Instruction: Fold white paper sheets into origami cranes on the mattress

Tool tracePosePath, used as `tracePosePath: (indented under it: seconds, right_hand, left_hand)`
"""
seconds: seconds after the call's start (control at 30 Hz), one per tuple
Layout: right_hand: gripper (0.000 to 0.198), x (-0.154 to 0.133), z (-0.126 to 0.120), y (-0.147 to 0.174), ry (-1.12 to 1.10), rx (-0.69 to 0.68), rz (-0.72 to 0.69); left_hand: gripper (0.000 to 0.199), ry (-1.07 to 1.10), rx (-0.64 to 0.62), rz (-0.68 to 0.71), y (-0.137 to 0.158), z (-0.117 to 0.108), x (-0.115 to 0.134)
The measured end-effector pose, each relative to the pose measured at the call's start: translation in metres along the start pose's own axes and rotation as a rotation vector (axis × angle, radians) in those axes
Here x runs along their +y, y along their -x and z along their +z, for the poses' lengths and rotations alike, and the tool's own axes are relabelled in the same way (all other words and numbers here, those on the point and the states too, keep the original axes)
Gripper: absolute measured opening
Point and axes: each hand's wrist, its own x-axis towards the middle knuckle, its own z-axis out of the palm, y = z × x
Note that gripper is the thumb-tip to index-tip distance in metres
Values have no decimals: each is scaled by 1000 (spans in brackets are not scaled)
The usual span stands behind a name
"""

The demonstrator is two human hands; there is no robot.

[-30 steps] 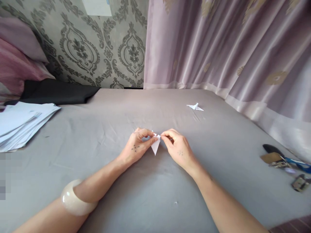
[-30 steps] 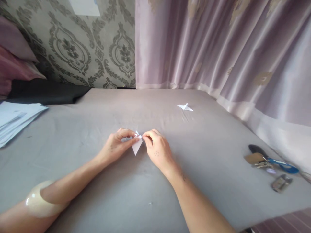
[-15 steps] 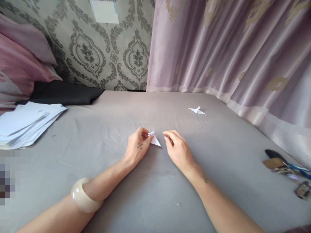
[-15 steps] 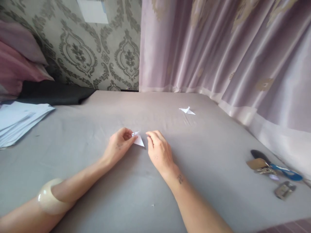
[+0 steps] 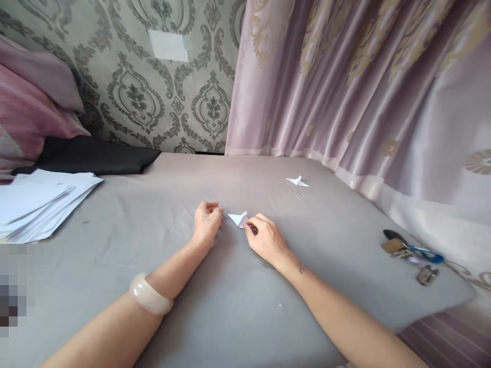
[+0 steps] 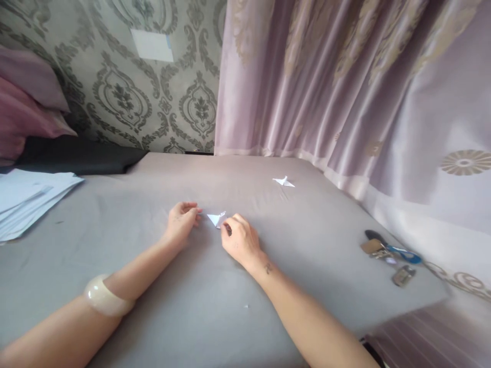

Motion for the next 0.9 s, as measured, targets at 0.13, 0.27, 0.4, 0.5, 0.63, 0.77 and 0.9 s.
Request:
tracePosePath:
  seconds: [0.13, 0.27, 0.4, 0.5, 0.63, 0.77, 0.9]
  right_hand:
    - [30, -21, 5, -10, 138, -60, 109]
    - [30, -38, 15, -21, 218, -85, 210]
    - [24, -41, 21, -30, 243, -69, 242]
    - [26, -31, 19, -42, 272, -48, 290]
    - [25, 0, 5, -71, 308, 6, 401]
    - [26, 39, -17, -105, 337, 82, 561]
    - [35, 68, -32, -130, 339, 136, 674]
  left_hand:
    - [22, 40, -7, -10, 1, 0, 2]
    - [20, 74, -19, -21, 2, -1, 4]
    - [19, 91, -29, -34, 1, -2, 3]
    - [18, 96, -36, -48, 0, -2, 2]
    - [17, 95, -49, -56, 1, -3, 3]
    - [18, 96, -73, -48, 3, -3, 7]
    - [21, 92, -96, -32, 4, -1, 9]
